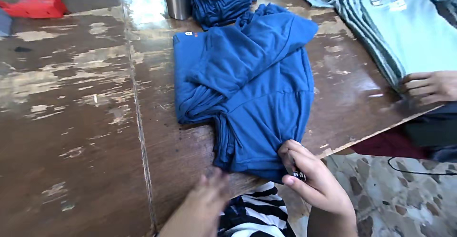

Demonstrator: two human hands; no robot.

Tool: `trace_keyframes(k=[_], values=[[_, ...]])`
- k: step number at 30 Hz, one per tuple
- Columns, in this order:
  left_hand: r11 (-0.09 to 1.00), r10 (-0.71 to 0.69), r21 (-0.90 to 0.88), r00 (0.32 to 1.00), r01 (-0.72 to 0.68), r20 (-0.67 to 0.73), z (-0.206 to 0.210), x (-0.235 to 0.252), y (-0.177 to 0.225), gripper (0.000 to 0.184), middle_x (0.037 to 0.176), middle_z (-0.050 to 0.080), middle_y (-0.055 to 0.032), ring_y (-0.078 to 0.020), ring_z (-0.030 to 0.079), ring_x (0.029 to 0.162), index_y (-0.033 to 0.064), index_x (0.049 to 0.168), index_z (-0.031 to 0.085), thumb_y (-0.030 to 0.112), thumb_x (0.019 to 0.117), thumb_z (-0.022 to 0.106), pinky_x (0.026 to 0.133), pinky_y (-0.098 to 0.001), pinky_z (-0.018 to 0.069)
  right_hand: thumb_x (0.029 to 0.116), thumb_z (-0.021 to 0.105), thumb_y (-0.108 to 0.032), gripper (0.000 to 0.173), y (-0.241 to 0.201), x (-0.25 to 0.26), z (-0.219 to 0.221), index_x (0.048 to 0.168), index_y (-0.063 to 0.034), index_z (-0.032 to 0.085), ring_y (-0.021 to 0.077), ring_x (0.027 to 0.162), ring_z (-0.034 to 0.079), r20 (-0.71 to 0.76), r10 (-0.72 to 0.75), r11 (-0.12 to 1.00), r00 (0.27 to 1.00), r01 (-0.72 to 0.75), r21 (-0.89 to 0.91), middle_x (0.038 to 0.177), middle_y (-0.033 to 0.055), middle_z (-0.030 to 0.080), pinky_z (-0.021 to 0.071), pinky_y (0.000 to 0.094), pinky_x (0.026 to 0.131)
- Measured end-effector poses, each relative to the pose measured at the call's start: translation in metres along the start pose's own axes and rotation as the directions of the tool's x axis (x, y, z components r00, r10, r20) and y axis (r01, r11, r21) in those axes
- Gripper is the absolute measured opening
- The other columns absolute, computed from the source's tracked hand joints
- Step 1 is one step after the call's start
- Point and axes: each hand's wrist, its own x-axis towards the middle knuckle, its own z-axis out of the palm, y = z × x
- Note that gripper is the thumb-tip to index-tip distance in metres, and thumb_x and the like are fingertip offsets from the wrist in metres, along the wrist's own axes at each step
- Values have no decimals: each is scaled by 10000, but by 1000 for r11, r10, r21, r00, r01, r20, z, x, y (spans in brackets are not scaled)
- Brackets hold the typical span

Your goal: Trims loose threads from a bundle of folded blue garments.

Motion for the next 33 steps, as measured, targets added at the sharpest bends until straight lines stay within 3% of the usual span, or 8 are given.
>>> trace_keyframes(k=[4, 9, 12, 16, 19, 22, 26, 33], values=[[907, 166, -400, 984, -128, 62, -11, -13, 7, 201, 1195, 735, -87, -156, 672, 1175, 65, 1054, 759, 172, 1035, 589, 1036, -312, 517, 1065, 433, -511, 497, -3, -1, -4, 831, -75, 481, 85, 879, 502, -43, -25, 991, 999, 30, 130, 888, 55, 495, 421, 223, 823], [996, -38, -88, 902, 0, -430, -4, 56, 18, 517, 1033, 652, -46, -145, 631, 976, 183, 1313, 643, 467, 896, 757, 842, -289, 541, 1063, 438, -517, 480, -21, 8, -3, 836, -94, 465, 62, 883, 493, -135, -102, 956, 986, 134, 262, 884, 34, 479, 401, 189, 799], [995, -94, -25, 864, 95, -495, 3, 101, 20, 520, 929, 689, -54, -191, 653, 844, 86, 1320, 684, 163, 806, 676, 733, -369, 542, 1048, 463, -529, 451, -27, 9, -6, 840, -129, 482, 26, 923, 513, -213, -95, 954, 972, 150, 259, 928, -1, 507, 410, 163, 819], [668, -230, -688, 801, -282, -552, -61, 103, 16, 472, 1537, 506, 18, -148, 548, 1342, 185, 1562, 402, 213, 1092, 383, 1088, -358, 495, 1033, 504, -526, 420, -15, 2, -12, 875, -140, 548, 17, 1021, 532, -272, -11, 977, 962, 68, 204, 1057, -18, 545, 448, 182, 875], [683, -149, -549, 645, -481, -750, -93, 90, 8, 636, 1652, 348, -37, -265, 369, 1502, 163, 1613, 191, 237, 1065, 503, 1210, -438, 375, 996, 638, -431, 348, -1, -4, -6, 974, -89, 574, 14, 975, 560, -212, 18, 982, 977, 22, 186, 1080, 17, 585, 483, 176, 827], [841, -93, -469, 780, -271, -618, -64, 85, 20, 379, 1416, 602, 112, -60, 574, 1281, 266, 1412, 567, 276, 1033, 582, 1050, -249, 498, 956, 692, -248, 248, 5, -5, 3, 954, -38, 559, 39, 925, 588, -164, 8, 998, 986, 3, 65, 1055, 84, 636, 489, 156, 792], [990, 42, -109, 936, -86, -349, -2, 101, 15, 262, 1230, 720, -49, -166, 646, 1194, 104, 1178, 753, 137, 1000, 564, 1031, -315, 518, 899, 642, -104, 61, 11, 0, 10, 883, -49, 622, 125, 893, 619, -233, -11, 992, 972, -18, -121, 937, 81, 689, 496, 248, 824], [999, 23, 42, 801, 3, -598, 5, 116, 14, 246, 1008, 683, -82, -180, 629, 1019, 113, 980, 777, 19, 859, 584, 915, -266, 508, 968, 606, -98, 167, -26, 12, -8, 844, -90, 494, 95, 864, 607, -231, -144, 966, 962, 188, 180, 912, 58, 615, 507, 212, 773]])
